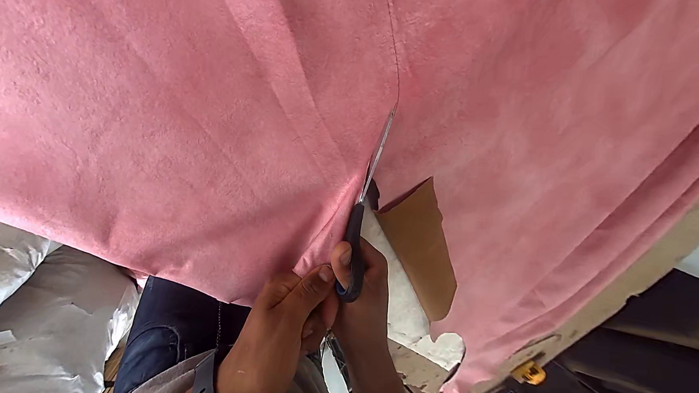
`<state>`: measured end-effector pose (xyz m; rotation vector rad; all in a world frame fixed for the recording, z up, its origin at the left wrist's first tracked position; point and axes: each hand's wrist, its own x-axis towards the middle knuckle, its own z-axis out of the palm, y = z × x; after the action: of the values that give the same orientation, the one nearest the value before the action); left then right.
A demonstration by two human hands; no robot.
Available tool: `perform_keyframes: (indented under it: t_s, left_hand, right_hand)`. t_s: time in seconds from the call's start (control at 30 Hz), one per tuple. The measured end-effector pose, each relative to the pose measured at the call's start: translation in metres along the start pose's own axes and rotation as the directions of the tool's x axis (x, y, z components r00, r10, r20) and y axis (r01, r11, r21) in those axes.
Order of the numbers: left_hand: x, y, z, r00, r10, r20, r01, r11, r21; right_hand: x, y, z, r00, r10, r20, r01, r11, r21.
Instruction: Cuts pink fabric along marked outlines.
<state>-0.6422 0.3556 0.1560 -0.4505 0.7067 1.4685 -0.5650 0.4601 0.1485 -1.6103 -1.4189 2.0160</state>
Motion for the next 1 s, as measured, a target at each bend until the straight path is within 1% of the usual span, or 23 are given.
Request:
perform_keyframes:
  t_s: [0.1, 0.3, 0.5, 0.63, 0.77, 0.9, 1.0]
  left_hand:
    - [-0.002, 0.004, -0.002, 0.999, -0.022, 0.024, 0.022, 1.0, -0.013]
    - [-0.005, 0.013, -0.009, 0.989, -0.11, 0.101, 0.111, 0.994, 0.0]
    - [-0.008, 0.018, -0.018, 0.979, -0.143, 0.146, 0.146, 0.989, -0.012]
    - [-0.007, 0.024, -0.024, 0.968, -0.173, 0.18, 0.176, 0.984, -0.003]
    - [-0.007, 0.027, -0.028, 0.962, -0.188, 0.196, 0.192, 0.981, -0.001]
    - [-0.006, 0.028, -0.029, 0.96, -0.2, 0.197, 0.199, 0.98, 0.023]
    - [-0.006, 0.029, -0.03, 0.962, -0.206, 0.177, 0.2, 0.978, 0.052]
  right_hand:
    - [-0.002, 0.0, 0.006, 1.0, -0.004, -0.016, 0.004, 1.0, 0.029]
    - [-0.001, -0.006, 0.013, 0.998, 0.023, -0.064, -0.025, 0.999, -0.025]
    - [-0.002, -0.006, 0.023, 0.993, 0.002, -0.12, -0.007, 0.999, -0.042]
    - [-0.001, -0.005, 0.026, 0.994, 0.016, -0.112, -0.018, 1.0, -0.02]
    - [0.001, -0.007, 0.027, 0.993, 0.051, -0.109, -0.052, 0.999, -0.007]
    - [0.002, -0.009, 0.031, 0.991, 0.025, -0.129, -0.027, 1.0, -0.014]
    - [0.003, -0.009, 0.033, 0.992, -0.004, -0.124, 0.007, 1.0, 0.022]
